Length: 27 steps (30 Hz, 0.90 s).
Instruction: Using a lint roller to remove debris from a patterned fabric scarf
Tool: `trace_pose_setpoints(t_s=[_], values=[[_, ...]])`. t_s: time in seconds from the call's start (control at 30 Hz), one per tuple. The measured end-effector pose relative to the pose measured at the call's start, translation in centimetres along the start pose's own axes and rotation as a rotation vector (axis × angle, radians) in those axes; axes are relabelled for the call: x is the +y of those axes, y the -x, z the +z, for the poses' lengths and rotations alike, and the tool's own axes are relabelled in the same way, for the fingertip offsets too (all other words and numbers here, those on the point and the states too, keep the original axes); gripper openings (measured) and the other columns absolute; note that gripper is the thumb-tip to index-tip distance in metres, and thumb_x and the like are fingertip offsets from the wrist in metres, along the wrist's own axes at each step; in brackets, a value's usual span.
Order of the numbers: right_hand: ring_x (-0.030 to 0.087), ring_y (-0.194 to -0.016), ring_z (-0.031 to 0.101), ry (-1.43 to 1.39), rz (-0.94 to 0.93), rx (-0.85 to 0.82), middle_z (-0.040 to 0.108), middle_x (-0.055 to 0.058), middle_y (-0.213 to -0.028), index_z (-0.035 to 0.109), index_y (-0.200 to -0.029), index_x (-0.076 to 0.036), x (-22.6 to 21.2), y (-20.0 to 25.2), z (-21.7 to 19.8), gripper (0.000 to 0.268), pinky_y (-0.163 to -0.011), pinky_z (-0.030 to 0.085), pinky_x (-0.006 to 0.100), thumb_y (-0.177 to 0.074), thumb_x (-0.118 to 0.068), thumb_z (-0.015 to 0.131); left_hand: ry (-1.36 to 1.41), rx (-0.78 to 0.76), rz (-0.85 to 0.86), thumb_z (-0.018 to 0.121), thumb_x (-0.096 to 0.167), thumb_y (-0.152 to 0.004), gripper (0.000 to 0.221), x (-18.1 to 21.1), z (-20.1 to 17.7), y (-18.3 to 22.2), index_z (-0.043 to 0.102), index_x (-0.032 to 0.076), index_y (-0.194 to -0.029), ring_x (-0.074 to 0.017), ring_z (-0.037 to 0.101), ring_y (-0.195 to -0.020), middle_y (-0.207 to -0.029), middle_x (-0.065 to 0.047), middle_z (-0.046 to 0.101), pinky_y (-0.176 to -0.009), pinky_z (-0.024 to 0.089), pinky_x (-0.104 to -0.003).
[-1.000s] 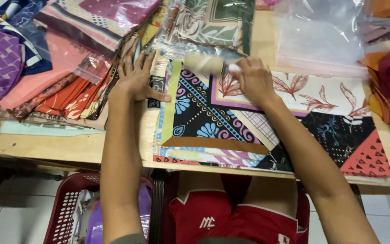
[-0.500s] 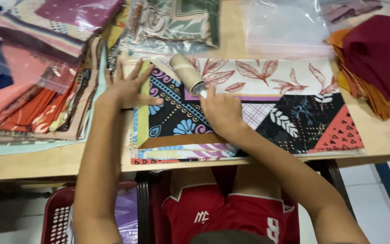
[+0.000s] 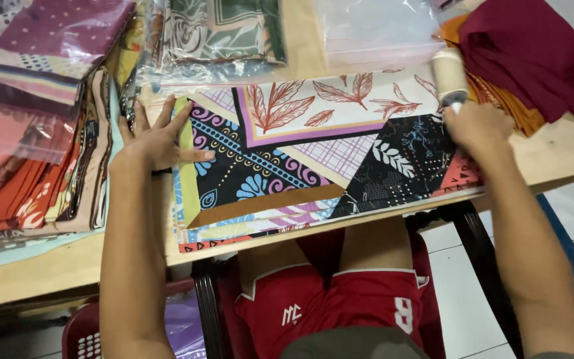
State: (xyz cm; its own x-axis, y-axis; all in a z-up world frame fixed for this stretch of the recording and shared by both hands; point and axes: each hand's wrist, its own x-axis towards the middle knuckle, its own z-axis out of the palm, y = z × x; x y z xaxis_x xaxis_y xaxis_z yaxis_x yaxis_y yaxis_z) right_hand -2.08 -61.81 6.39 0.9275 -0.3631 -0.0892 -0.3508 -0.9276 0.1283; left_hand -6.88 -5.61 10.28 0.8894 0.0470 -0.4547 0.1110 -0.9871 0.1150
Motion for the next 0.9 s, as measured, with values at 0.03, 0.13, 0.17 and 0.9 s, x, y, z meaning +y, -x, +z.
trace_pose_setpoints(t_s=[0.03, 0.13, 0.17, 0.9], values=[[0.052, -0.109, 0.068, -0.002, 0.005, 0.000, 0.070, 0.033, -0.124, 0.072, -0.124, 0.004, 0.1, 0.3, 0.0, 0.072, -0.082, 0.051, 0.061, -0.110, -0.057, 0.035, -0.003, 0.000, 0.004, 0.056, 0.085, -0.063, 0.122, 0.1, -0.1, 0.3, -0.005, 0.049, -0.162, -0.0378, -0.027, -0.155, -0.173, 0.016, -0.019, -0.120, -0.016, -0.067], [0.050, -0.105, 0.070, 0.005, 0.033, 0.099, 0.074, 0.031, -0.117, 0.076, -0.116, 0.002, -2.1, 3.3, -0.9, 0.068, -0.080, 0.051, 0.061, -0.113, -0.055, 0.039, 0.020, -0.003, -0.002, 0.057, 0.083, -0.065, 0.121, 0.5, -0.5, 0.7, -0.006, 0.048, -0.162, -0.0369, -0.027, -0.155, -0.172, 0.016, -0.021, -0.120, -0.016, -0.066], [0.049, -0.101, 0.071, -0.015, -0.088, 0.078, 0.074, 0.029, -0.112, 0.071, -0.115, -0.002, -4.4, 5.9, -1.7, 0.063, -0.079, 0.051, 0.059, -0.112, -0.049, 0.031, 0.023, -0.009, 0.001, 0.057, 0.083, -0.064, 0.122, 0.5, -0.5, 0.8, -0.007, 0.048, -0.162, -0.0367, -0.028, -0.155, -0.172, 0.016, -0.023, -0.120, -0.017, -0.066], [0.045, -0.080, 0.068, -0.124, -0.150, 0.044, 0.071, 0.026, -0.095, 0.057, -0.114, -0.006, -7.2, 13.0, -1.1, 0.054, -0.070, 0.050, 0.057, -0.110, -0.056, 0.038, -0.009, 0.303, 0.276, 0.059, 0.081, -0.061, 0.121, 1.0, 0.0, 2.0, 0.014, 0.035, -0.164, -0.0347, -0.020, -0.153, -0.173, -0.001, -0.003, -0.112, -0.017, -0.071]])
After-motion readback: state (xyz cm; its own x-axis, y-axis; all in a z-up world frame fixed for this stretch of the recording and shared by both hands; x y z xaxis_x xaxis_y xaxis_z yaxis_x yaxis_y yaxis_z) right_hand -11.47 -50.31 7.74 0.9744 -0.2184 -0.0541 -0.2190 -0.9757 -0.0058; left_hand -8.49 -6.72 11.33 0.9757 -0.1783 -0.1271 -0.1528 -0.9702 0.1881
